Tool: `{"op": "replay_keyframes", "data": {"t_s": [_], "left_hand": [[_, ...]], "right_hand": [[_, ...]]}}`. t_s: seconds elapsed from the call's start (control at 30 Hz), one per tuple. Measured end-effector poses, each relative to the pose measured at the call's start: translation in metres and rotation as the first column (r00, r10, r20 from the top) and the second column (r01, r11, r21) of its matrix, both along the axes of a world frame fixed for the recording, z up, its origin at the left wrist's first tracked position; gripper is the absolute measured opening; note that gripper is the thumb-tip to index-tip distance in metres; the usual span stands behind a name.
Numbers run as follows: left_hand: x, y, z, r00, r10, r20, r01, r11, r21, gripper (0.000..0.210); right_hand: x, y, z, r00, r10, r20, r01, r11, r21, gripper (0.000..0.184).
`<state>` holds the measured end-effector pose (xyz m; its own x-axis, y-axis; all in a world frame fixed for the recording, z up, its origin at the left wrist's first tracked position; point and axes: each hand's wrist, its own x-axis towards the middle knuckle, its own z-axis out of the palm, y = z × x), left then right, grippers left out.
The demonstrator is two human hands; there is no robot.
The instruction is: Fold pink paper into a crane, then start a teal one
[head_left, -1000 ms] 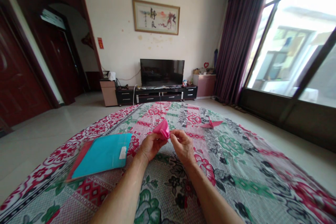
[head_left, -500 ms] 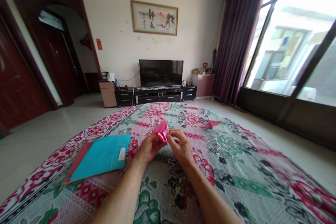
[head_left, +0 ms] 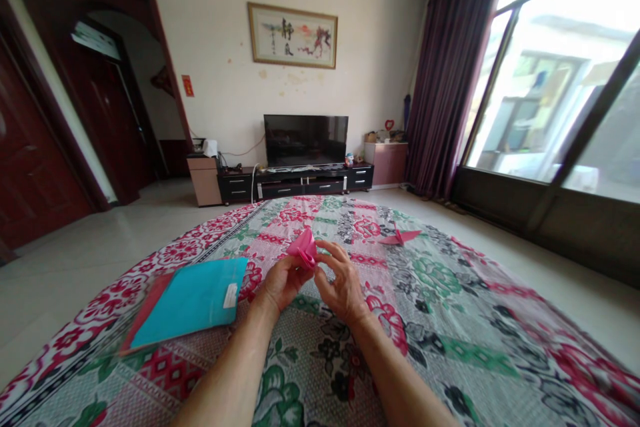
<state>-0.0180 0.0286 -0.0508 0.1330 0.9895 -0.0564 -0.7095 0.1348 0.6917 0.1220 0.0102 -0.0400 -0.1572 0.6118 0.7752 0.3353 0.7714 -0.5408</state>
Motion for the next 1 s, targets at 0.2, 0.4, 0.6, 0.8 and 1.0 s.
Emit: {"op": "replay_keyframes", "data": {"t_s": [0.2, 0.4, 0.6, 0.8, 1.0], "left_hand": [[0.0014, -0.0001, -0.0004, 1.000, 0.020, 0.024, -0.020, 1.000, -0.006, 0.013], [0.0013, -0.0006, 0.0002, 1.000, 0.015, 0.026, -0.015, 1.000, 0.001, 0.015], [0.0011, -0.0014, 0.0008, 1.000, -0.009, 0.007, 0.009, 1.000, 0.017, 0.016], [0.0020, -0.0039, 0.0043, 1.000, -0.014, 0.016, 0.014, 1.000, 0.017, 0.013], [0.0004, -0.0024, 0.0036, 0.999, 0.004, 0.052, -0.006, 0.999, 0.047, 0.009]], "right_hand": [[-0.0013, -0.0015, 0.0032, 0.994, -0.008, 0.106, -0.004, 0.993, 0.120, 0.028], [-0.0012, -0.0006, 0.0004, 0.997, -0.017, 0.081, 0.010, 0.997, 0.079, 0.033], [-0.0014, 0.0001, -0.0023, 0.997, -0.029, 0.067, 0.028, 0.999, 0.018, 0.034], [-0.0011, -0.0020, 0.0006, 0.993, -0.056, 0.099, 0.049, 0.996, 0.068, 0.032], [-0.0029, -0.0029, -0.0004, 0.989, -0.062, 0.132, 0.045, 0.991, 0.125, 0.032]]}}
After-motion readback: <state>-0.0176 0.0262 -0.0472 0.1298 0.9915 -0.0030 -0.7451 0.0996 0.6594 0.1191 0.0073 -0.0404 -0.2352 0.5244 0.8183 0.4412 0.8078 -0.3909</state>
